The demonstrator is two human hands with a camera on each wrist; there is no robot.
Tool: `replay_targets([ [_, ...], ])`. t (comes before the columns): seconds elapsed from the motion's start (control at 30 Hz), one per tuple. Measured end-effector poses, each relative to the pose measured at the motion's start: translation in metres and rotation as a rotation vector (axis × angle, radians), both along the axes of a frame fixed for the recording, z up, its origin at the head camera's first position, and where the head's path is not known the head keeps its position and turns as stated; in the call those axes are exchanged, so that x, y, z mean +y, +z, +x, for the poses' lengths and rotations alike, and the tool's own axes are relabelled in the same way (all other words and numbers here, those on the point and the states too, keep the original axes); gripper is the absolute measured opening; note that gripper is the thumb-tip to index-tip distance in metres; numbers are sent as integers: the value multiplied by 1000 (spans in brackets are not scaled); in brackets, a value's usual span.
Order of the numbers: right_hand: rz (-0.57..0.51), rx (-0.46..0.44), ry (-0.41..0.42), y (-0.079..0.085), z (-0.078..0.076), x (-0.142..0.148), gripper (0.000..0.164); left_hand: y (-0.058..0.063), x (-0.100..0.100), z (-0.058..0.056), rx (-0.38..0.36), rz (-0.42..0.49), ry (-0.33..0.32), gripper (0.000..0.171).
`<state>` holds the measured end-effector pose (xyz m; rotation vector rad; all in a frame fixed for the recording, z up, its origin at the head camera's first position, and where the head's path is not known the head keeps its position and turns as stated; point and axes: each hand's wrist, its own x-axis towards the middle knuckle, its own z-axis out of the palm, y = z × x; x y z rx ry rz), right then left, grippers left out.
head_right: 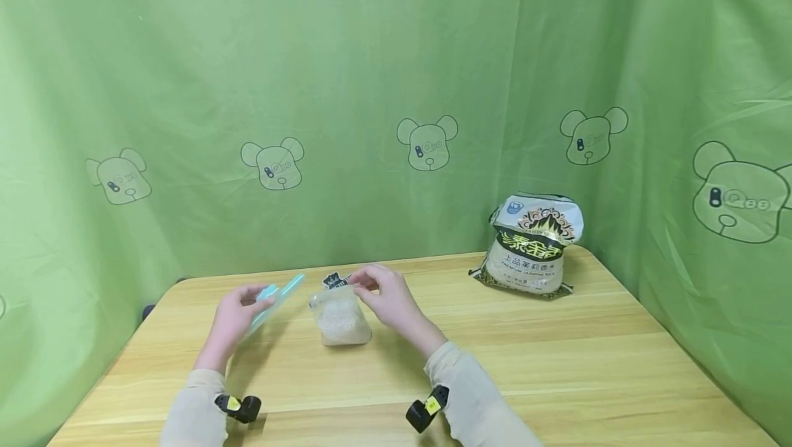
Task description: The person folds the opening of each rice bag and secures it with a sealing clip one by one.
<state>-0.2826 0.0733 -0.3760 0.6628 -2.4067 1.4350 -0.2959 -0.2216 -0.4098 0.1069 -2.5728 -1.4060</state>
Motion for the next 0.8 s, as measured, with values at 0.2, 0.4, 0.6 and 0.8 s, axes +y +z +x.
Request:
replay_targets([
  [0.2,-3,3,-1,1,1,0,15,4,2,1,-4,71,-50,45],
  [0.4,-6,-14,0,1,1,0,15,9,4,-1,17,121,-80,45],
  [0.6,-4,-16,-5,0,0,0,15,15,7,2,32,155,-111,45],
  [0.8,5,-19,-15,-1,-1,0,16,18,8,4,29,203,-134,45],
])
